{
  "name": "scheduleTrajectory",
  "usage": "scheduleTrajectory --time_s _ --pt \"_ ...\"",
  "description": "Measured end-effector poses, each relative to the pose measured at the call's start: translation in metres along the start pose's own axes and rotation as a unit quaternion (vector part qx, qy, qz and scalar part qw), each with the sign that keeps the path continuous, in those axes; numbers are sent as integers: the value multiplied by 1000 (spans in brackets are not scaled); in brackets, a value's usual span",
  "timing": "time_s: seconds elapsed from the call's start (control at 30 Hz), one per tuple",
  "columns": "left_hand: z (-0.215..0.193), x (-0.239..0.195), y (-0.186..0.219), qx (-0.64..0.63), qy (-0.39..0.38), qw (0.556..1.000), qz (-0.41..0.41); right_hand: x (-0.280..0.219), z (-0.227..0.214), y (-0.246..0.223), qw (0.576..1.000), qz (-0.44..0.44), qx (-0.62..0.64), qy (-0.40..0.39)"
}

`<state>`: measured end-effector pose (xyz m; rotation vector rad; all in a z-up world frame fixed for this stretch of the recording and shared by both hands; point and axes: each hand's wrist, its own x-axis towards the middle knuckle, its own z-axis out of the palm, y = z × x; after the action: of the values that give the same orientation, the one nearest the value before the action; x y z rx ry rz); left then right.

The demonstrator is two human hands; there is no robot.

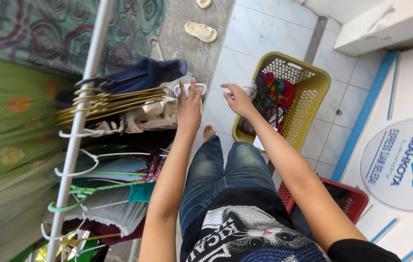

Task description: The person takes wet clothes from a laundry basket, unfolds them, and hangs them on a drying rack using hangers. They handle a white shirt, a beige top, a dark blue shirt, and a gray shirt, placing each on the rack.

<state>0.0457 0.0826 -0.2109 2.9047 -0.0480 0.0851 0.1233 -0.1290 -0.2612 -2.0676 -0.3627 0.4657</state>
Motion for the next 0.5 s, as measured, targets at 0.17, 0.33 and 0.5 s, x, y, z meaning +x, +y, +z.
scheduleTrajectory --time_s 0.17,0.33,0.5 --pt "28 -1 38 -69 -97 992 30 -66 -22 48 995 -26 -21 92" --pt "57 -1 94 -111 -132 983 56 -93 -51 67 980 142 53 131" --pt "94 -4 137 -178 -175 968 37 -109 -51 110 965 188 86 158"
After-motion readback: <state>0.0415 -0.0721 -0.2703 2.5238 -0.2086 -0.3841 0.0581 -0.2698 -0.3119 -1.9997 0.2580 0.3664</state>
